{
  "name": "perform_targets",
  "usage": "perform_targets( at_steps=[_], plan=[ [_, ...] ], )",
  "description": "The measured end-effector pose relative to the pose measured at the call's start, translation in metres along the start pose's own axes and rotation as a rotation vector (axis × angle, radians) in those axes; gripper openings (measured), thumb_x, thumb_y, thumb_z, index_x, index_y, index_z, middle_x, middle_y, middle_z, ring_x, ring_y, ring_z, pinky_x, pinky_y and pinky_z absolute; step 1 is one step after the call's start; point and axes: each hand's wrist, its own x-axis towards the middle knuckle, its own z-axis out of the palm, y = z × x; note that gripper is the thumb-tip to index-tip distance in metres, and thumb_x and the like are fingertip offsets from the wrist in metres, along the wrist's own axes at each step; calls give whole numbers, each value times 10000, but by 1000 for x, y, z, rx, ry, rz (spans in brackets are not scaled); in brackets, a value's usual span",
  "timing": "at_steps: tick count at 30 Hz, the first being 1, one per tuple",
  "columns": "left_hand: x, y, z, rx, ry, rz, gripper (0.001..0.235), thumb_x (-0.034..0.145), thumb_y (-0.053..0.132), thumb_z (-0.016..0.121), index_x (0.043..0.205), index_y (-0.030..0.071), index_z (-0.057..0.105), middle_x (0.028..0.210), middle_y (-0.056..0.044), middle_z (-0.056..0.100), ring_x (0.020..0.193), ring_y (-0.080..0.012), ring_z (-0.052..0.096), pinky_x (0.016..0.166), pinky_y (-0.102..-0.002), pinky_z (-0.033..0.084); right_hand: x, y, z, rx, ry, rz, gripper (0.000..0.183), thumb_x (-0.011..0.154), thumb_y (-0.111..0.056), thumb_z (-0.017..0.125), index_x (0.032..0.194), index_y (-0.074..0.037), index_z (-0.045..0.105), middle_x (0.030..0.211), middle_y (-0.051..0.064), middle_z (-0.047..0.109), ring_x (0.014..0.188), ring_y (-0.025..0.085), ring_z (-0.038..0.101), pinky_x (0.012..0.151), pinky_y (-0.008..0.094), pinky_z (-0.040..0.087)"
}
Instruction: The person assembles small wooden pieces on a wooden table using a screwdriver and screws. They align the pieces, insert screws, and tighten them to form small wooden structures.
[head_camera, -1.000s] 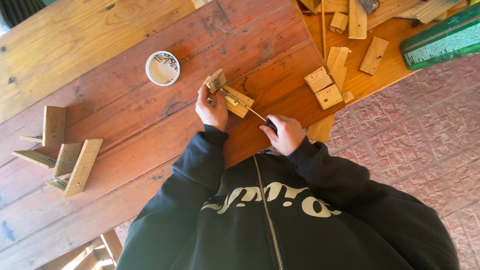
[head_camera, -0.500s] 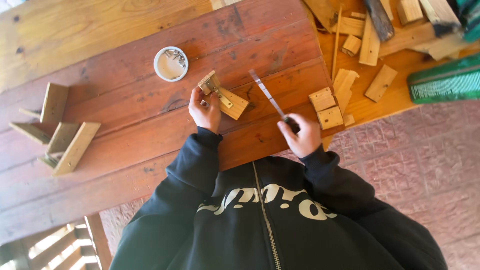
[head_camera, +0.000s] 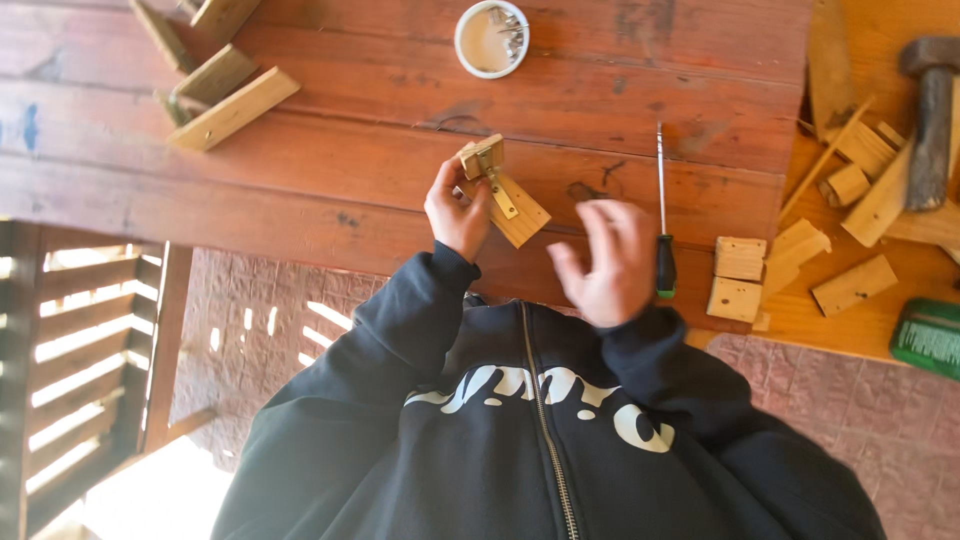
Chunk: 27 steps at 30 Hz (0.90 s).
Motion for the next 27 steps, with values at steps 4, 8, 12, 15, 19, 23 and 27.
perform_targets(
  at_steps=[4,8,12,15,19,23,27],
  plan=[
    [-13,7,-18,17,44,-21,351,790,65,727,1134,135,716,921,-124,752,861,-260,719,761,-403,632,17,-60,49,87,-170,-316,759,673,-234,893,1337,11,621,1264,216,600,1219,424,573,989,530,462],
    [-16,14,-46,70,126,-50,344,781,81,732,1115,163,727,902,-91,755,864,-231,716,744,-373,633,13,-75,91,-24,-210,-450,616,814,-204,706,1373,31,597,1203,191,608,1176,378,594,949,461,460],
    [-21,8,-75,31,165,-90,347,779,120,742,1121,181,734,917,-86,766,878,-235,714,760,-382,620,16,-91,98,10,-237,-526,565,820,-106,639,1364,41,606,1173,195,618,1145,366,607,892,435,485],
    [-17,-2,-98,89,158,-102,350,756,169,745,1100,231,743,885,-20,768,878,-202,729,757,-360,616,17,-104,111,4,-252,-567,598,753,-102,712,1334,23,636,1124,175,646,1139,352,614,892,424,493],
    [-8,-13,-130,150,138,-123,344,743,239,761,1078,315,755,855,38,777,879,-175,750,763,-345,612,13,-131,131,-66,-262,-601,636,738,-124,687,1357,5,620,1091,144,645,1075,320,638,821,402,503],
    [-2,-15,-166,130,94,-159,359,722,225,749,1073,299,762,891,6,788,902,-249,756,786,-364,612,9,-168,149,-225,-263,-578,570,740,-142,659,1303,-52,646,1012,70,613,1009,270,618,788,391,491],
    [2,-30,-205,147,106,-147,350,720,235,748,1067,279,763,891,-3,785,924,-272,759,795,-377,610,2,-214,163,-320,-247,-557,460,779,-150,660,1237,-100,663,954,42,594,960,257,598,765,396,478]
  ],
)
